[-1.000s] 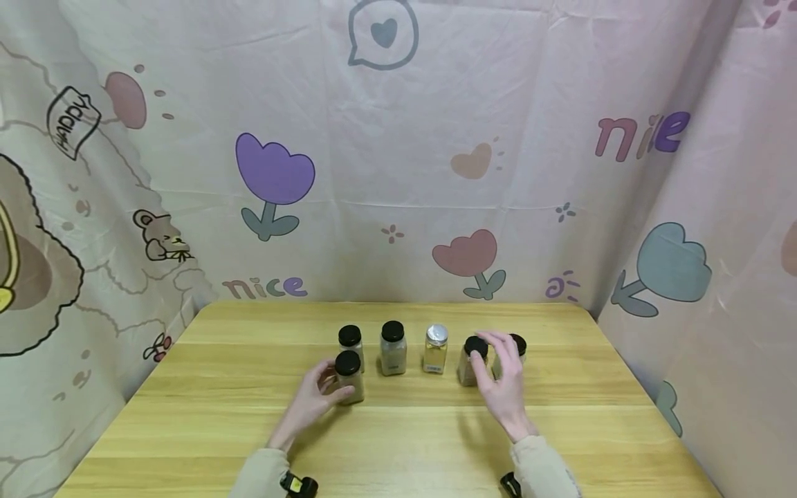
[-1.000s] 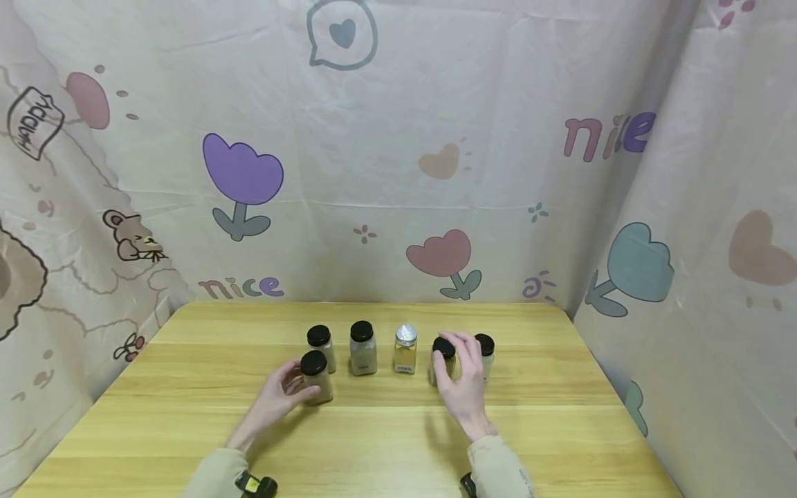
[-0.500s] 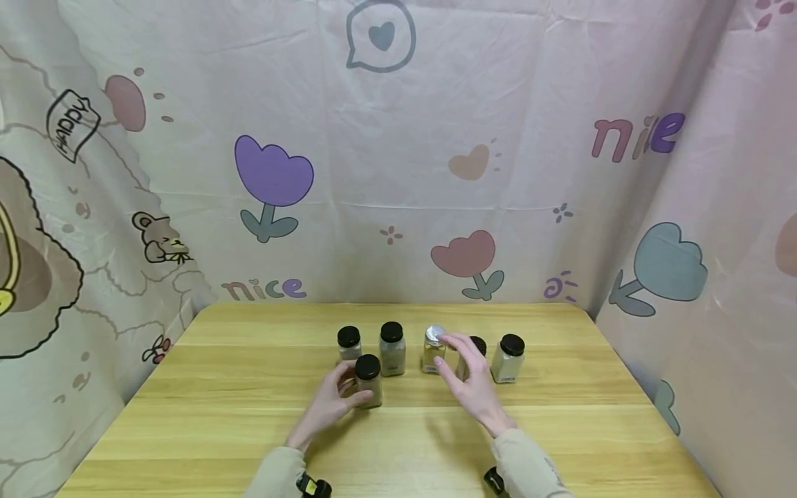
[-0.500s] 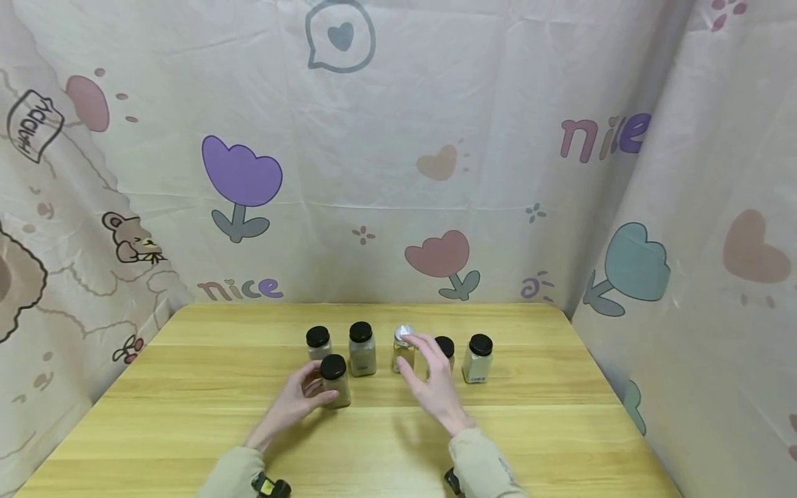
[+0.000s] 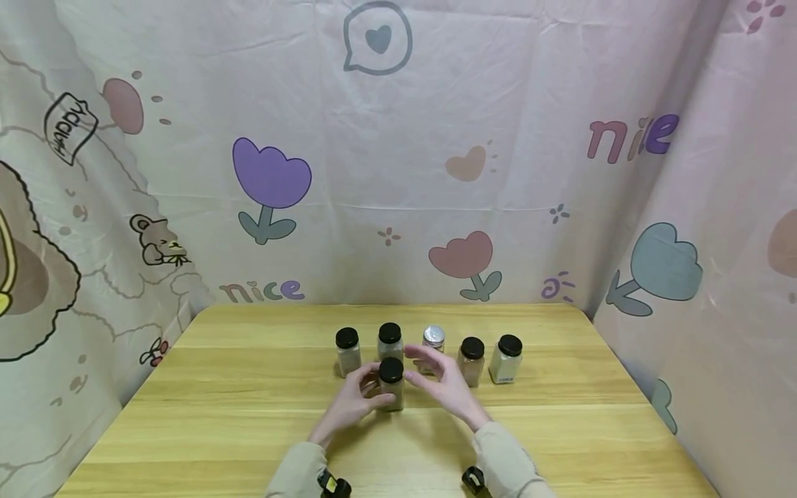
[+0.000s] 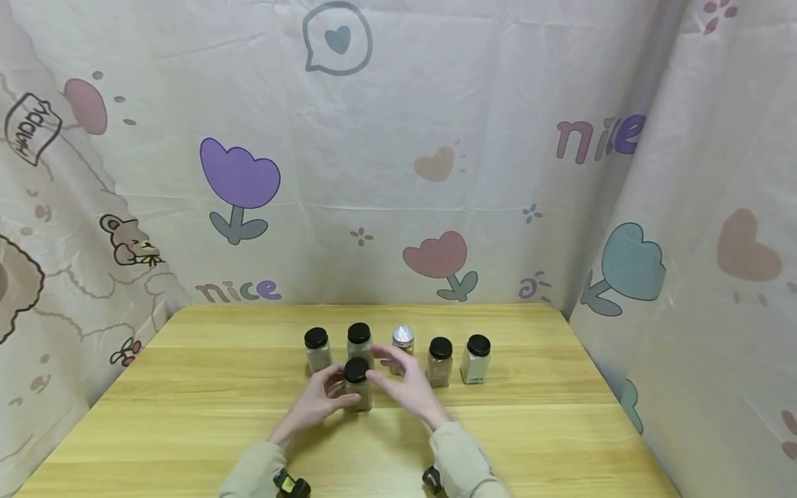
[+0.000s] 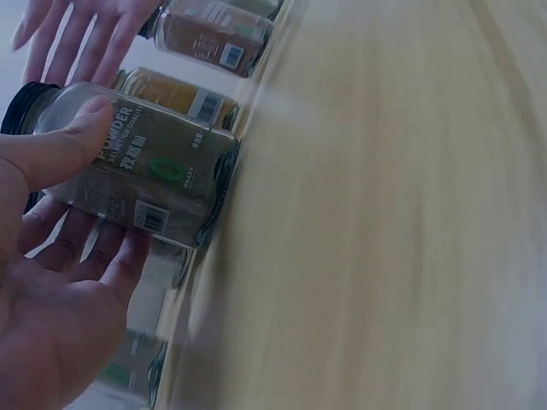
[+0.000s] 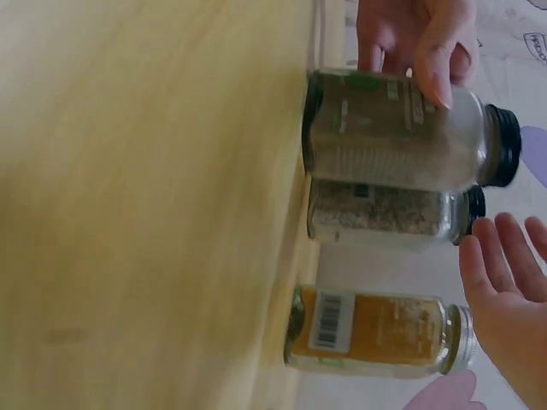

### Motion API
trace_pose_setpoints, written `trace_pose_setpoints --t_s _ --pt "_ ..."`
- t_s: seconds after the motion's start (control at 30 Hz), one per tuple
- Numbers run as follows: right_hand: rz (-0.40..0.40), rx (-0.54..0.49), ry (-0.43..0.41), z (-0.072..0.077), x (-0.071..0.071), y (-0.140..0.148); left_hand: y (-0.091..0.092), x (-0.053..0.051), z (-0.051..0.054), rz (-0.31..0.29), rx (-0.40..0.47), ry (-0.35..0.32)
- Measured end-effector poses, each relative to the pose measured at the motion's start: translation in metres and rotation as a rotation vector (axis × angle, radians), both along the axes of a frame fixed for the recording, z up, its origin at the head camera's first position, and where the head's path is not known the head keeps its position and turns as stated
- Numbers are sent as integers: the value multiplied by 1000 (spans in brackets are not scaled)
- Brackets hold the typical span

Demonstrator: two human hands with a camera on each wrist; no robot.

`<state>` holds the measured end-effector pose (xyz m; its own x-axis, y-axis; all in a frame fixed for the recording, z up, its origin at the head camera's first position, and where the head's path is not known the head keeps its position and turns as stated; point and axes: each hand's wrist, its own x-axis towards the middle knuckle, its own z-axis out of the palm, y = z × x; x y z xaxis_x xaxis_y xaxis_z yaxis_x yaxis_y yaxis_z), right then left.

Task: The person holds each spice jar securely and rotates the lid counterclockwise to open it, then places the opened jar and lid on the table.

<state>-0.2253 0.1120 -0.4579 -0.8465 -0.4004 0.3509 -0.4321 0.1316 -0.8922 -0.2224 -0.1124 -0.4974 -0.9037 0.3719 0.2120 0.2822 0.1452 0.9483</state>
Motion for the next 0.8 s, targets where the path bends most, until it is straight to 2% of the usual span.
trace_pose_setpoints --t_s 0.1,0.27,0.43,0.8 --pt "43 5 -12 -2 -2 -4 4 -1 0 -20 2 -1" --pt "87 -6 30 -3 -4 -9 8 -1 -1 -30 9 5" --pt "106 -8 51 -5 -4 -11 11 -2 -1 -46 18 -3" --pt "141 11 40 -5 -6 -11 12 -2 -3 -70 13 1"
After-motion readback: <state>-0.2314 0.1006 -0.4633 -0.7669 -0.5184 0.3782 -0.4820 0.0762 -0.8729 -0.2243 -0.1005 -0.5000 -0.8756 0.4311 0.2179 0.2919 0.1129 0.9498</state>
